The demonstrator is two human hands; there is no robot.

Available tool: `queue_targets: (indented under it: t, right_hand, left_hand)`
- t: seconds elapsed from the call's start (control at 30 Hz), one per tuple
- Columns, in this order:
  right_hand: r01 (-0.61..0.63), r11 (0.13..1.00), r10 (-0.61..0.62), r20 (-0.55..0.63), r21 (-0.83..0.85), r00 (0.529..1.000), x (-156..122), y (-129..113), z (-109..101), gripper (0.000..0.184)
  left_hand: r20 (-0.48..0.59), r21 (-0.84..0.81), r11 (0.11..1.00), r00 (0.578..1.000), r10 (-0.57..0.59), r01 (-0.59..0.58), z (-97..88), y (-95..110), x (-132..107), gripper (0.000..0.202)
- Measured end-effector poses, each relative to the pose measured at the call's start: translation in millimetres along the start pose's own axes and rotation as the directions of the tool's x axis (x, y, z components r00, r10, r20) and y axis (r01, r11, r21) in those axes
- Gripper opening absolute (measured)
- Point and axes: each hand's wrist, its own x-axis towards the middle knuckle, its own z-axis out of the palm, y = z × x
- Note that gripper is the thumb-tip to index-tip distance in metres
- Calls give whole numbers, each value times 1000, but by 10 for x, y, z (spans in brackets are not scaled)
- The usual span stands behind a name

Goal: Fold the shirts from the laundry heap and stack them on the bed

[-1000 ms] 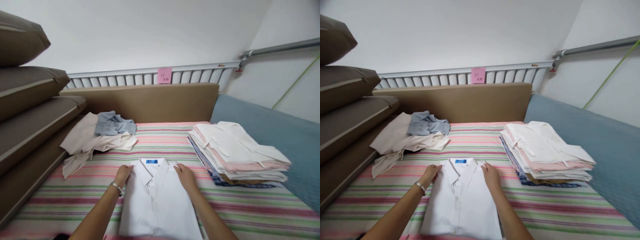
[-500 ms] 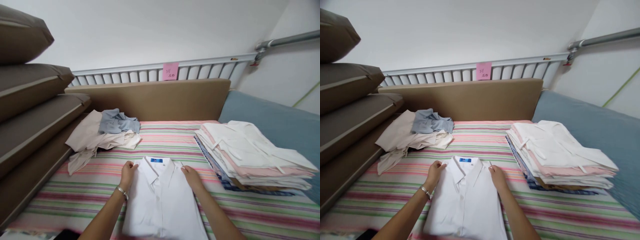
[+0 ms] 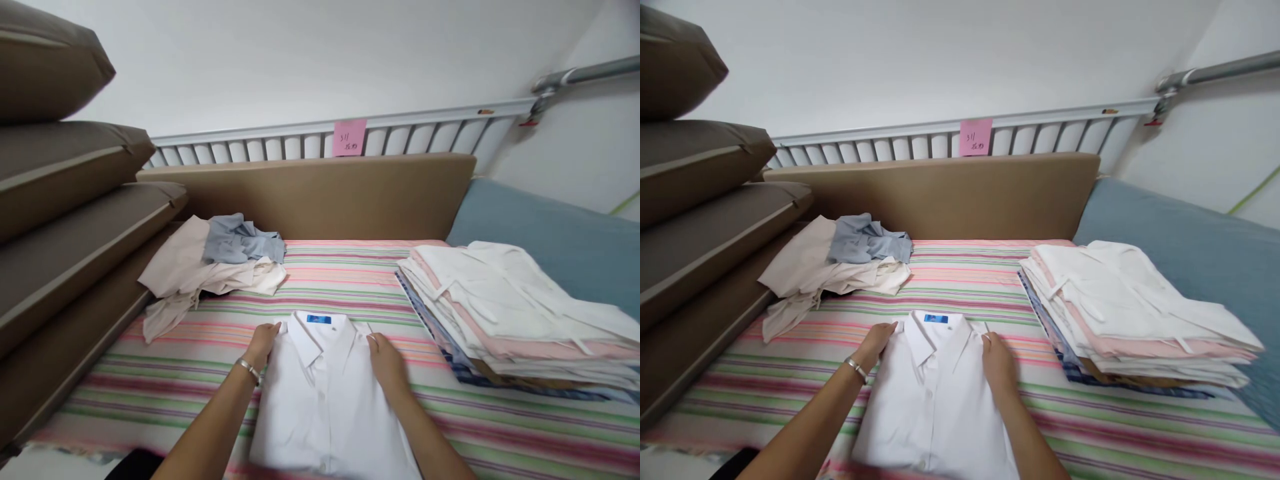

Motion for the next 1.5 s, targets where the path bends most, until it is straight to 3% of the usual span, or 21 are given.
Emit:
queue_targets:
  t: [0.13, 0.23, 0.4, 0.5, 0.57, 0.63, 0.7, 0.77, 0.87, 0.97, 1.07, 1.17, 1.27, 1.33, 1.37, 1.43, 1.5]
  right_hand:
    - [-1, 1000, 1, 5, -16, 1000, 2, -1, -10, 26]
    - [-3, 1000, 3, 7, -25, 1000, 3, -2, -4, 26]
    - [-2, 999, 2, 5, -32, 1000, 31, -12, -4, 28]
    - [5, 999, -5, -7, -38, 1000, 17, -56, -91, 29]
    - [24, 999, -26, -46, -45, 999, -60, -112, -176, 32]
    - [122, 990, -129, -101, -76, 987, -203, -179, -232, 41]
    - [272, 954, -284, -95, -123, 954, -376, -231, -219, 49]
    - [378, 913, -384, -11, -154, 923, -519, -242, -146, 54]
    - [379, 907, -365, 103, -183, 925, -597, -170, -18, 60]
    - [366, 906, -345, 129, -213, 930, -539, -60, 47, 63]
    - [361, 904, -342, 120, -231, 932, -447, 12, 71, 64]
    - [335, 918, -323, 90, -213, 942, -365, 34, 81, 62]
    - [305, 952, -302, 64, -41, 951, -299, 38, 32, 59]
    - [214, 958, -226, 46, 190, 973, -283, 65, -47, 59]
    - [158, 943, -179, 45, 294, 983, -293, 91, -96, 60]
    - [61, 902, -97, 62, 427, 993, -361, 165, -195, 58]
    - [-7, 883, -43, 95, 469, 995, -494, 245, -275, 51]
  left_hand:
    - [-135, 157, 975, 975, 178, -156, 12, -20, -10, 31]
    - [-207, 271, 945, 948, 242, -182, -10, -78, 12, 28]
    - [-170, 385, 900, 942, 289, -207, -37, -110, 40, 24]
    - [-143, 408, 870, 921, 361, -278, -79, -52, -102, 31]
    - [-118, 458, 794, 858, 500, -399, -86, -51, -300, 46]
    - [-30, 544, 629, 736, 676, -555, -47, -127, -543, 51]
    - [104, 630, 433, 623, 776, -645, 38, -271, -768, 52]
    - [202, 697, 308, 590, 782, -648, 142, -431, -920, 55]
    - [254, 771, 218, 603, 756, -599, 255, -590, -990, 57]
    - [262, 803, 191, 621, 739, -565, 286, -613, -969, 57]
    - [258, 806, 199, 634, 729, -557, 288, -583, -961, 56]
    - [250, 768, 264, 653, 715, -583, 281, -569, -963, 54]
    - [247, 626, 422, 681, 690, -655, 206, -596, -937, 53]
    - [157, 454, 617, 739, 655, -643, 92, -645, -913, 53]
    - [66, 337, 737, 796, 602, -586, 20, -678, -906, 55]
    - [-103, 59, 924, 919, 382, -377, -137, -748, -916, 62]
    - [-111, -164, 974, 984, 140, -157, -274, -799, -958, 68]
